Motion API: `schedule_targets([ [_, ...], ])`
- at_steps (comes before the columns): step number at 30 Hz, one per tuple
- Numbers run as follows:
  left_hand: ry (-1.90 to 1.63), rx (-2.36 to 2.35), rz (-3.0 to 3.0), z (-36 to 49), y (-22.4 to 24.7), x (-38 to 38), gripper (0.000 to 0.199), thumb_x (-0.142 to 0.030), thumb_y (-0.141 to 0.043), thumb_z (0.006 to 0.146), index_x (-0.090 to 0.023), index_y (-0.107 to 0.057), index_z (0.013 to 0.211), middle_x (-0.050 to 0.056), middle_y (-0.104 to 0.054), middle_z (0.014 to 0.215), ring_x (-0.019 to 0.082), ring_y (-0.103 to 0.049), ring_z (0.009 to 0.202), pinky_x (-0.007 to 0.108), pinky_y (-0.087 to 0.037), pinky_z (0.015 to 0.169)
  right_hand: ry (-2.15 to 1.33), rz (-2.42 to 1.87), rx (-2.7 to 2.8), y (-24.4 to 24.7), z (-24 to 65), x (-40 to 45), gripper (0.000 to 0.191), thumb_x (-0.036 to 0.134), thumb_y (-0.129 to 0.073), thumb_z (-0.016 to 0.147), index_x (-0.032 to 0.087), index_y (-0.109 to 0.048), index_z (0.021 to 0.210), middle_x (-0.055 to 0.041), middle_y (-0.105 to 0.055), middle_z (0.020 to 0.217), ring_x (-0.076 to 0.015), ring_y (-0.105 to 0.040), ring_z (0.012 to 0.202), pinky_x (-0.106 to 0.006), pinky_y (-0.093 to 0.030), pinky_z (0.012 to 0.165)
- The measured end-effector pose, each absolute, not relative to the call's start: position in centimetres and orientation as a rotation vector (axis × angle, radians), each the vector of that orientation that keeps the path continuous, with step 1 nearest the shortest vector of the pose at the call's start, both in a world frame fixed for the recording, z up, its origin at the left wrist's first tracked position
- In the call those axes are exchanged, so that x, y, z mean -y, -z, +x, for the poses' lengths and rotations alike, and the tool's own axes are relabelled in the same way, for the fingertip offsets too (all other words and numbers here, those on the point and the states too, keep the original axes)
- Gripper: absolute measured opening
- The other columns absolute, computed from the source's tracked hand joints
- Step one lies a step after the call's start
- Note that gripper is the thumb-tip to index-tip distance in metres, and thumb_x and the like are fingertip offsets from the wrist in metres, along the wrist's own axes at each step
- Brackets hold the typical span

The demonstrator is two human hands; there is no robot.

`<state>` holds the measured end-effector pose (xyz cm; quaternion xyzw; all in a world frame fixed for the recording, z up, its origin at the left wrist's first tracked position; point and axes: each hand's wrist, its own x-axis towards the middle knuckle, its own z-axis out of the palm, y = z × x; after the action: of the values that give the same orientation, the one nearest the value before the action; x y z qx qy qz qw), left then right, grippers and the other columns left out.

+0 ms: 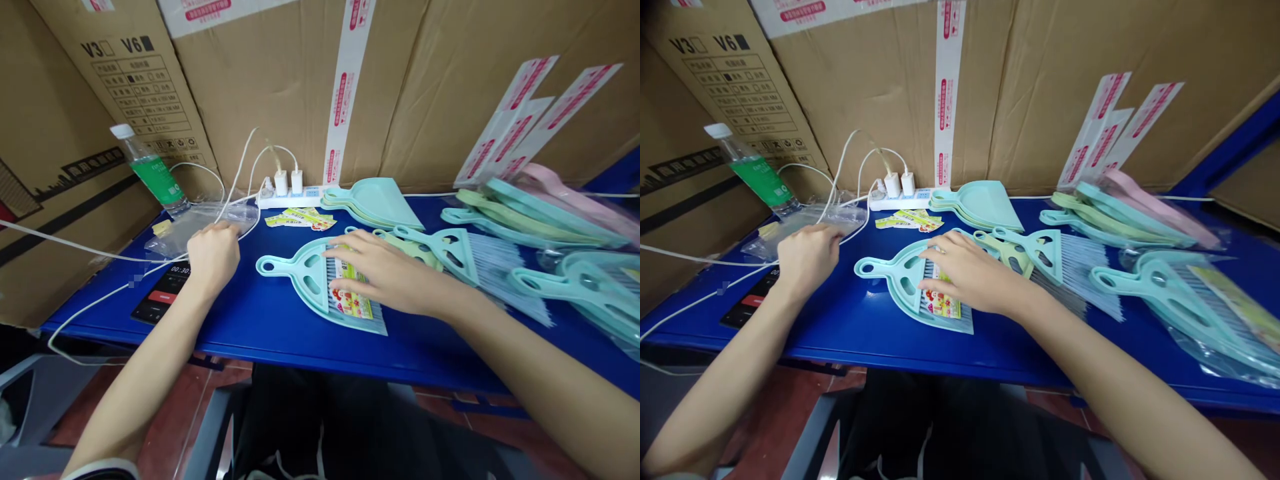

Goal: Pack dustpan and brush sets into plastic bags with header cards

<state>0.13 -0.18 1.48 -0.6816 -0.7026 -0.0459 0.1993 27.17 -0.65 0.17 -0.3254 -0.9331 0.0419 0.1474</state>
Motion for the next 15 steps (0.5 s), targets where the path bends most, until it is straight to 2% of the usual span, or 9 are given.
schedule_targets([
  [7, 0.476, 1.712, -2.103, -0.1, -1.4, 0.3, 0.031, -0.017, -0.042, 0.087, -0.019, -0.073, 0.093, 0.01, -0.075, 0.096, 0.029, -0.068, 0.094, 0.038, -0.049, 0.08, 0.005, -1.317, 2.569, -0.4, 29.0, -0.8, 0.049, 0.044, -0.041, 0.095, 0.012, -0.064, 0.124, -0.0188, -0.068, 0.117, -0.0347, -0.06, 0.112, -0.051, -0.049, 0.094],
  [10, 0.465, 1.669, -2.353, -0.3, -1.4, 0.2, 0.027, -0.015, -0.047, 0.083, -0.022, -0.073, 0.086, 0.004, -0.076, 0.089, 0.026, -0.067, 0.089, 0.039, -0.048, 0.083, -0.007, -1.458, 2.505, -0.1, 29.5, -1.5, 0.052, 0.042, -0.037, 0.094, 0.01, -0.062, 0.127, -0.0198, -0.068, 0.119, -0.0356, -0.061, 0.111, -0.052, -0.05, 0.092],
  [15, 0.385, 1.761, -2.46, -0.8, -1.8, -0.1, 0.021, -0.013, -0.053, 0.075, -0.023, -0.071, 0.073, 0.001, -0.077, 0.086, 0.026, -0.068, 0.09, 0.042, -0.047, 0.088, 0.063, -1.332, 2.566, 0.7, 29.8, -3.0, 0.044, 0.035, -0.038, 0.095, 0.015, -0.068, 0.121, -0.0153, -0.071, 0.114, -0.0335, -0.06, 0.105, -0.05, -0.048, 0.088],
])
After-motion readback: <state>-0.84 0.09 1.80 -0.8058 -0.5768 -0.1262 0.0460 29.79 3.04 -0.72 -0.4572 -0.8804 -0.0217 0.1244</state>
